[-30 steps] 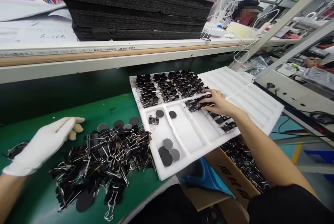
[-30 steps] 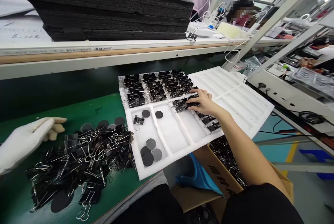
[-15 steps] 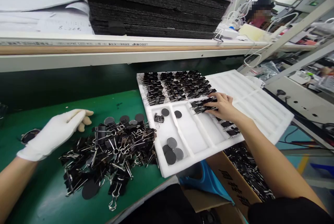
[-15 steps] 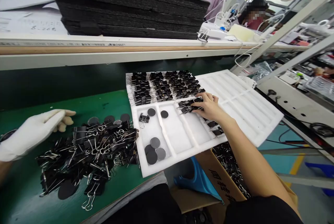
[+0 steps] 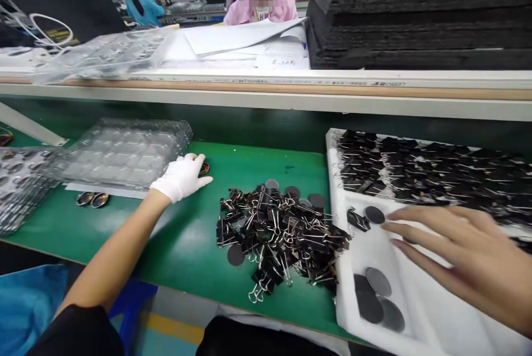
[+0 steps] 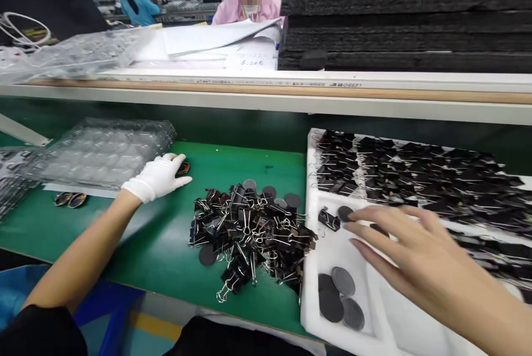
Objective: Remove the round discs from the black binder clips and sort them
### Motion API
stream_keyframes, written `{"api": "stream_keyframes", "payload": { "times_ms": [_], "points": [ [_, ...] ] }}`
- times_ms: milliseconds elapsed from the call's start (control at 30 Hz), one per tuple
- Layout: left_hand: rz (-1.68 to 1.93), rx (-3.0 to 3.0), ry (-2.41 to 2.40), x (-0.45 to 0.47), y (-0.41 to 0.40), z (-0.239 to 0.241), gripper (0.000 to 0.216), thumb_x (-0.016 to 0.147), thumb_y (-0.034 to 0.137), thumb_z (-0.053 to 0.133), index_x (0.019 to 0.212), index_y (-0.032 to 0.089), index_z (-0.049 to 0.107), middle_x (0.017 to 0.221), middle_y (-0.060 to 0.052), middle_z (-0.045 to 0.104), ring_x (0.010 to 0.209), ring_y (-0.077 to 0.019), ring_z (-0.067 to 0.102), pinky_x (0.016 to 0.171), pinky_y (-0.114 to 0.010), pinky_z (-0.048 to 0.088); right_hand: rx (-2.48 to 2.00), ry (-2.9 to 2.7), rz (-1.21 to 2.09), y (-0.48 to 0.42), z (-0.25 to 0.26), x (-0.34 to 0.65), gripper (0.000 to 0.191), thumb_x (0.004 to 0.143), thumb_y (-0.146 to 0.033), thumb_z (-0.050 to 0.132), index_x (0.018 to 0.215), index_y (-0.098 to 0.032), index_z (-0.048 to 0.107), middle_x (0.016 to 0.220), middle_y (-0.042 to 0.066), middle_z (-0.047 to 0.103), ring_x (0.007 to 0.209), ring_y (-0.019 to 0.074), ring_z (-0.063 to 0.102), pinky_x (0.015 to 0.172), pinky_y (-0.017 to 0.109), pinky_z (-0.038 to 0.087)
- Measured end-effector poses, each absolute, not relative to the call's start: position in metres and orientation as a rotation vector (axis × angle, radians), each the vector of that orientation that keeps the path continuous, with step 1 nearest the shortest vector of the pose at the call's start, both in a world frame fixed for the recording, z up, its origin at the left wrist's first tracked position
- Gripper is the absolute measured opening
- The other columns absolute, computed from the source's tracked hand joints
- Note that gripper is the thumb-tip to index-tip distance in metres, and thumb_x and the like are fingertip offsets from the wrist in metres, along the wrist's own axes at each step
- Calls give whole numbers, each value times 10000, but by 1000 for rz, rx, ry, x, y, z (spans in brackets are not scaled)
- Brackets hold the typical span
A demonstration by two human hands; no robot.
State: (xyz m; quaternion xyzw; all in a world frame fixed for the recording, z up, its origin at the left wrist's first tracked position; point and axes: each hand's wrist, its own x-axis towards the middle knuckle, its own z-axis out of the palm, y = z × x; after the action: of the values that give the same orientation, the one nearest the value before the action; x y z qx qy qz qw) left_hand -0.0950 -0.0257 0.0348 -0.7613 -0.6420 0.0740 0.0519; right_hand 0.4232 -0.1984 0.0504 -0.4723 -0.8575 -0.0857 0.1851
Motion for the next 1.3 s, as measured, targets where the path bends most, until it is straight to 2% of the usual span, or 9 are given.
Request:
{"api": "stream_keyframes", "payload": {
  "times_ms": [133, 267, 400, 500, 633, 833, 1000, 1133, 1300],
  "points": [
    [129, -2351, -1974, -89, -26, 22, 543, 965, 522, 491, 1372, 176, 586, 1246, -189, 632, 1088, -345, 666, 934, -428, 509, -1124, -2584, -42, -136, 59, 350, 281, 1011, -347, 443, 1109, -357, 707, 1083, 75, 744, 943, 307, 688, 823, 513, 486],
    [-70, -2579, -1897, -66, -10, 18, 555, 891, 593, 584, 1271, 193, 638, 1212, -134, 638, 1057, -293, 673, 929, -380, 516, -1161, -2693, 275, -63, 55, 296, 323, 982, -210, 462, 1171, -242, 722, 1085, 108, 708, 923, 261, 685, 802, 404, 524],
    [-206, -2718, -1668, -31, 5, 11, 505, 833, 596, 659, 1153, 205, 677, 1135, -101, 650, 975, -274, 673, 860, -374, 521, -1171, -2901, 598, -13, 44, 259, 473, 844, -166, 715, 1295, -306, 699, 1087, 78, 658, 922, 236, 666, 775, 348, 537],
    [-374, -2742, -1526, -16, 10, 1, 454, 827, 566, 682, 1102, 205, 693, 1108, -84, 665, 997, -275, 664, 875, -381, 512, -1094, -2969, 667, -2, 36, 254, 430, 814, -193, 782, 1228, -294, 724, 1059, 68, 628, 957, 240, 644, 800, 356, 535],
    [-441, -2763, -1510, -14, 13, -8, 469, 813, 581, 695, 1082, 198, 700, 1082, -88, 675, 974, -278, 662, 857, -394, 512, -989, -2831, 672, 0, 31, 260, 291, 919, -271, 694, 1207, -229, 685, 1108, 87, 645, 1000, 247, 640, 869, 399, 530],
    [-446, -2792, -1476, -16, 15, -5, 469, 801, 586, 708, 1073, 205, 722, 1047, -95, 677, 950, -288, 671, 821, -392, 510, -921, -2645, 467, 14, 28, 226, 350, 934, -218, 671, 1282, -191, 646, 1198, 127, 667, 1051, 272, 644, 930, 441, 528],
    [-398, -2785, -1510, -14, 13, -3, 457, 802, 599, 703, 1031, 205, 733, 995, -98, 666, 937, -286, 670, 794, -376, 502, -807, -2689, 508, 21, 17, 195, 205, 955, -184, 633, 1103, -204, 774, 1177, 117, 663, 1039, 260, 647, 945, 440, 533],
    [-425, -2796, -1496, -15, 14, -5, 474, 806, 596, 701, 1071, 204, 729, 1029, -102, 675, 949, -288, 669, 798, -379, 490, -866, -2735, 474, 19, 22, 204, 278, 984, -263, 590, 1190, -286, 775, 1257, 135, 593, 1123, 306, 578, 965, 536, 506],
    [-438, -2801, -1466, -16, 15, -7, 440, 822, 575, 695, 1058, 206, 720, 1040, -91, 680, 942, -274, 663, 783, -367, 472, -700, -2660, 876, -2, 57, 233, 362, 981, -324, 581, 1332, -319, 672, 1334, 80, 589, 1272, 262, 534, 1122, 506, 422]
  ]
}}
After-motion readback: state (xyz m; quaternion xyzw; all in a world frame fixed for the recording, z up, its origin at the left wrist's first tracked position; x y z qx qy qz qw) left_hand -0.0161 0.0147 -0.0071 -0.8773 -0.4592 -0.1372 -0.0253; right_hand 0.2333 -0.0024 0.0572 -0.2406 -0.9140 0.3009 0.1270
